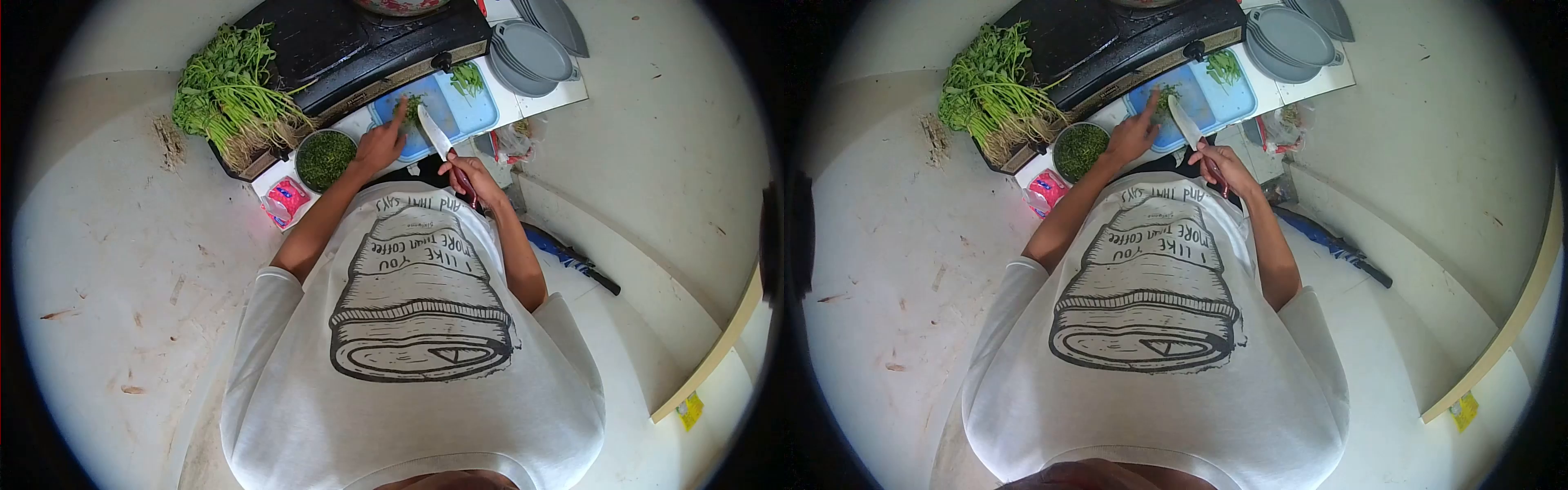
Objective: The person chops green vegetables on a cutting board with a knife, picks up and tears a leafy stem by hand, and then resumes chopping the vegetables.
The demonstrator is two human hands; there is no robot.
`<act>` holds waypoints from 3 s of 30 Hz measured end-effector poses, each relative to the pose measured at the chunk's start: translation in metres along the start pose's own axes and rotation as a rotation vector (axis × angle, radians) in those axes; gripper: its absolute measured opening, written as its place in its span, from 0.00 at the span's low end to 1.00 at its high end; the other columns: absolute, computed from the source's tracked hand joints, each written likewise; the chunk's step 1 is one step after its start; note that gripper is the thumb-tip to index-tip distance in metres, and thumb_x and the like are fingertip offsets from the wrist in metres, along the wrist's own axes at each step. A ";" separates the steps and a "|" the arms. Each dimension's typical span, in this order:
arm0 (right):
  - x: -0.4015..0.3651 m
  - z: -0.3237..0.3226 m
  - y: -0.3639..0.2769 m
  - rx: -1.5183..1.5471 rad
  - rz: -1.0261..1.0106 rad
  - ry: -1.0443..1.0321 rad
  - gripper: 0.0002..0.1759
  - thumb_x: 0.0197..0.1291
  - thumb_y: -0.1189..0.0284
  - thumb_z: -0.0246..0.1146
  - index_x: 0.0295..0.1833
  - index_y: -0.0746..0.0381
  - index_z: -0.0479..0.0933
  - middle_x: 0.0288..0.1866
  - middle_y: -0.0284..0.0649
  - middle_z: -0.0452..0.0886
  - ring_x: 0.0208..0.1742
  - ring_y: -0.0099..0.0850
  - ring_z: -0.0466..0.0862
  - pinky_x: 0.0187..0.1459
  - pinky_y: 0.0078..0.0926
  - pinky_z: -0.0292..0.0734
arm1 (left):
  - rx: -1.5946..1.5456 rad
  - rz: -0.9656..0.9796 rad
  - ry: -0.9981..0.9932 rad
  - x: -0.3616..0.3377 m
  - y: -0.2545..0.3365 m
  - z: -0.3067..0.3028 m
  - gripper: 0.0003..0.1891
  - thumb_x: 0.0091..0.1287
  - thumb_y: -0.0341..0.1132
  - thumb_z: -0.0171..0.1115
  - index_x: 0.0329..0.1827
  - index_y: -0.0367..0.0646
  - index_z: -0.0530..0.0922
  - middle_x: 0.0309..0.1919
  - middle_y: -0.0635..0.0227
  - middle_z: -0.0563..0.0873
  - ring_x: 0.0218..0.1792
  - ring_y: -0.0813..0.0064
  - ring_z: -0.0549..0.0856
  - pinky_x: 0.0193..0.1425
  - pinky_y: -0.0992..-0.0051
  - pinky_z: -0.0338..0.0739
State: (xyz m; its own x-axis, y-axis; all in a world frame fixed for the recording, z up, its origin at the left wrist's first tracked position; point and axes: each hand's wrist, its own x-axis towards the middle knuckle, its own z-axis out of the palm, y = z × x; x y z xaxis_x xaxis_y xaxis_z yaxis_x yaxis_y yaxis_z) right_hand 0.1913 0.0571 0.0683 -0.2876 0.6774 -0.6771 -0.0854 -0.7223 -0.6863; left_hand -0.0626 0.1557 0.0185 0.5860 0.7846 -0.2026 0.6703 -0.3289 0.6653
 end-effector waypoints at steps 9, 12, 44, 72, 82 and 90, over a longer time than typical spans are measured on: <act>0.017 -0.051 0.022 -1.138 -0.322 0.303 0.21 0.79 0.51 0.57 0.52 0.60 0.78 0.29 0.43 0.84 0.30 0.41 0.85 0.36 0.41 0.79 | -0.281 -0.185 0.049 -0.007 -0.021 -0.005 0.43 0.74 0.36 0.64 0.88 0.48 0.51 0.36 0.49 0.91 0.38 0.48 0.91 0.48 0.54 0.85; 0.032 -0.063 0.020 -1.344 -0.591 0.305 0.19 0.77 0.52 0.58 0.54 0.56 0.80 0.43 0.43 0.86 0.46 0.46 0.87 0.44 0.46 0.77 | -0.344 -0.181 0.095 -0.018 -0.019 0.000 0.41 0.73 0.35 0.65 0.87 0.45 0.56 0.36 0.52 0.90 0.34 0.53 0.90 0.46 0.58 0.83; 0.114 -0.082 -0.040 -1.669 -0.693 0.009 0.15 0.74 0.59 0.62 0.60 0.53 0.81 0.52 0.40 0.79 0.59 0.41 0.77 0.55 0.53 0.66 | -0.617 -0.565 0.678 -0.050 0.048 0.056 0.25 0.76 0.32 0.65 0.74 0.38 0.75 0.34 0.57 0.91 0.34 0.68 0.93 0.41 0.70 0.85; 0.110 -0.088 -0.054 -1.486 -0.885 0.004 0.20 0.64 0.64 0.71 0.60 0.56 0.82 0.54 0.38 0.78 0.60 0.39 0.74 0.59 0.46 0.60 | -0.394 -0.352 0.441 -0.027 0.065 0.054 0.30 0.73 0.32 0.63 0.79 0.56 0.73 0.45 0.47 0.90 0.45 0.47 0.91 0.53 0.56 0.84; 0.085 -0.115 -0.045 -1.406 -0.773 0.196 0.19 0.65 0.64 0.70 0.59 0.56 0.81 0.55 0.37 0.79 0.60 0.38 0.75 0.62 0.48 0.59 | -0.130 -0.605 0.232 0.009 0.039 0.047 0.37 0.66 0.44 0.68 0.80 0.59 0.68 0.44 0.41 0.90 0.47 0.40 0.90 0.55 0.46 0.85; 0.036 -0.150 -0.020 -1.145 -0.628 0.530 0.17 0.68 0.61 0.69 0.54 0.60 0.83 0.48 0.44 0.85 0.51 0.46 0.84 0.51 0.46 0.76 | -0.240 -0.429 0.230 0.046 0.067 0.027 0.27 0.70 0.41 0.67 0.72 0.49 0.77 0.33 0.51 0.91 0.41 0.45 0.91 0.51 0.50 0.85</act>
State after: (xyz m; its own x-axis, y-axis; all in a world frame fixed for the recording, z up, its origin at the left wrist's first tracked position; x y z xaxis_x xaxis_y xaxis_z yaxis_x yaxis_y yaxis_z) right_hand 0.3256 0.1167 0.0173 -0.0820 0.9964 -0.0238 0.8223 0.0541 -0.5665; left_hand 0.0213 0.1556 0.0344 0.1499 0.9256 -0.3476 0.6885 0.1547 0.7086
